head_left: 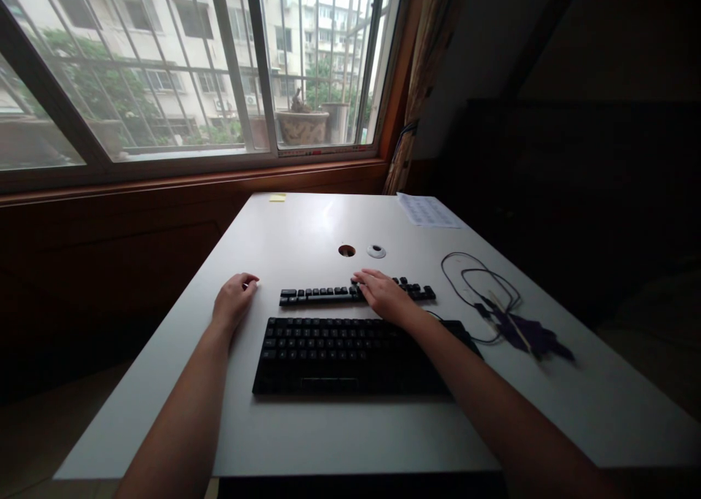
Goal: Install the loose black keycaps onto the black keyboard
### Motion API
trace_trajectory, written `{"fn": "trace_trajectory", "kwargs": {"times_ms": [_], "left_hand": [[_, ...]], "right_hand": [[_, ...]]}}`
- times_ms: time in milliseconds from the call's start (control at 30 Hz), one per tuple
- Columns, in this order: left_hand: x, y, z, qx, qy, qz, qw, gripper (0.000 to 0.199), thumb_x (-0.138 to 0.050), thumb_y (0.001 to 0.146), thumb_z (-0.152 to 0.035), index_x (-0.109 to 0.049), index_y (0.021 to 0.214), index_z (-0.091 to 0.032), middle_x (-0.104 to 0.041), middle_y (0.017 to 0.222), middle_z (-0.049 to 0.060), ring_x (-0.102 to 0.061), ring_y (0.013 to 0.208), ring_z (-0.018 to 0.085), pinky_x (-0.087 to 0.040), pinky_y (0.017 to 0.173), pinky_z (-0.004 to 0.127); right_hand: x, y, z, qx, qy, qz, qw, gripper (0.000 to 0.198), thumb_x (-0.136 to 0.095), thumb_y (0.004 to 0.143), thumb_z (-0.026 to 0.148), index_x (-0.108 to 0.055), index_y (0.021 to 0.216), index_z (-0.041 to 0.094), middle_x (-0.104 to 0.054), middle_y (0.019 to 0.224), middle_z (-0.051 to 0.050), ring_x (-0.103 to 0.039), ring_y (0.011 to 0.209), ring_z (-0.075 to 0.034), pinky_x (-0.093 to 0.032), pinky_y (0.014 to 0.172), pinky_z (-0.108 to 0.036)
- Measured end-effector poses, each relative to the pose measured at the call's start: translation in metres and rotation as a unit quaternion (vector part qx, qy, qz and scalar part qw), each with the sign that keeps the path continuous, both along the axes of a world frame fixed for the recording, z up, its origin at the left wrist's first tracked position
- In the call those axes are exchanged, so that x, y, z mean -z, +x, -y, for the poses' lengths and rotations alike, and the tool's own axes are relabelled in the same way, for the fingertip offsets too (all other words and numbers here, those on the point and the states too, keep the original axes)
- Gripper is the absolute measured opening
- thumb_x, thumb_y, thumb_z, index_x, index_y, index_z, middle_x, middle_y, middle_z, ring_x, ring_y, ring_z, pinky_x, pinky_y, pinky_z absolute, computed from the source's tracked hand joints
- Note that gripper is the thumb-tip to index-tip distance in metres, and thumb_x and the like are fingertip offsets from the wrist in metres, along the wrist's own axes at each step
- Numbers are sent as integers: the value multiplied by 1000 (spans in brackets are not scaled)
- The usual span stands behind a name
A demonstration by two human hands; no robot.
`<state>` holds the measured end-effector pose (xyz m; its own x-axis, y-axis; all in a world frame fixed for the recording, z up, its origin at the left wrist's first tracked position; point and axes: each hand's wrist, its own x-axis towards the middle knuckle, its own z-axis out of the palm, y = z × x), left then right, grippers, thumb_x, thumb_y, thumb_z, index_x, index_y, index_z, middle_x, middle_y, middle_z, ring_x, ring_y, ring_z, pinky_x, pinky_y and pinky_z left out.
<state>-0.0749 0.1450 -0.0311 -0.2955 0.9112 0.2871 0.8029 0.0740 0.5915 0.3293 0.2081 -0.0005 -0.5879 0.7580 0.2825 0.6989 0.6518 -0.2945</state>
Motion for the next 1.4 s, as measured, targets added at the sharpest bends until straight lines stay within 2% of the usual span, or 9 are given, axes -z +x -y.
{"fn": "trace_trajectory", "kwargs": {"times_ms": [367, 533, 667, 867, 1000, 1167, 1333, 1400], "left_hand": [[2, -1, -1, 0, 2, 2, 1000, 28, -52, 90, -37, -74, 100, -23, -75, 106, 7, -68, 93, 24, -52, 93, 37], [2, -1, -1, 1, 3, 2, 1000, 28, -52, 90, -37, -74, 100, -23, -75, 106, 7, -68, 94, 24, -52, 92, 37], [2, 0, -1, 2, 3, 2, 1000, 29, -51, 90, -37, -74, 100, -23, -75, 107, 7, -68, 94, 24, -51, 92, 37], [1, 0, -1, 2, 0, 4, 1000, 29, -52, 89, -38, -74, 100, -23, -75, 106, 8, -68, 95, 25, -51, 92, 37], [0, -1, 0, 1, -1, 5, 1000, 29, -52, 89, -38, -74, 100, -23, -75, 107, 7, -69, 95, 24, -51, 93, 37], [-1, 0, 0, -6, -2, 6, 1000, 29, -51, 90, -37, -75, 100, -23, -76, 107, 7, -68, 95, 24, -52, 93, 37], [-2, 2, 1, -8, -2, 2, 1000, 29, -52, 90, -36, -75, 100, -23, -76, 106, 7, -68, 93, 24, -53, 92, 37], [-3, 2, 2, -9, -3, 0, 1000, 28, -53, 90, -36, -75, 100, -23, -76, 106, 7, -69, 94, 24, -53, 92, 36]], "right_hand": [[5, -16, -21, -9, 2, -41, 999, 38, -51, 101, 16, -67, 135, 19, -74, 130, -11, -59, 134, -25, -46, 117, -45], [2, -21, -38, 3, 22, -58, 998, 28, -64, 94, 14, -73, 120, 19, -77, 121, -10, -64, 120, -28, -47, 113, -49], [4, -26, -48, -8, 19, -52, 998, 22, -75, 87, 12, -76, 106, 22, -79, 112, -7, -67, 111, -28, -50, 106, -46], [9, -32, -55, -12, 14, -55, 998, 21, -77, 81, 6, -77, 94, 22, -80, 101, -6, -68, 104, -27, -51, 100, -43], [6, -32, -54, -13, 15, -68, 997, 19, -76, 82, 7, -77, 93, 22, -80, 99, -6, -66, 105, -28, -50, 101, -45], [-6, -22, -33, -25, 6, -93, 995, 17, -78, 84, 12, -75, 96, 22, -79, 99, -6, -65, 105, -27, -49, 102, -46], [-21, 4, 25, -55, -16, -119, 991, 15, -74, 89, 16, -73, 102, 24, -78, 103, -4, -66, 107, -24, -53, 97, -40], [-25, 17, 53, -75, -48, -149, 985, 13, -73, 91, 17, -73, 102, 24, -77, 104, -4, -67, 107, -24, -53, 98, -42]]}}
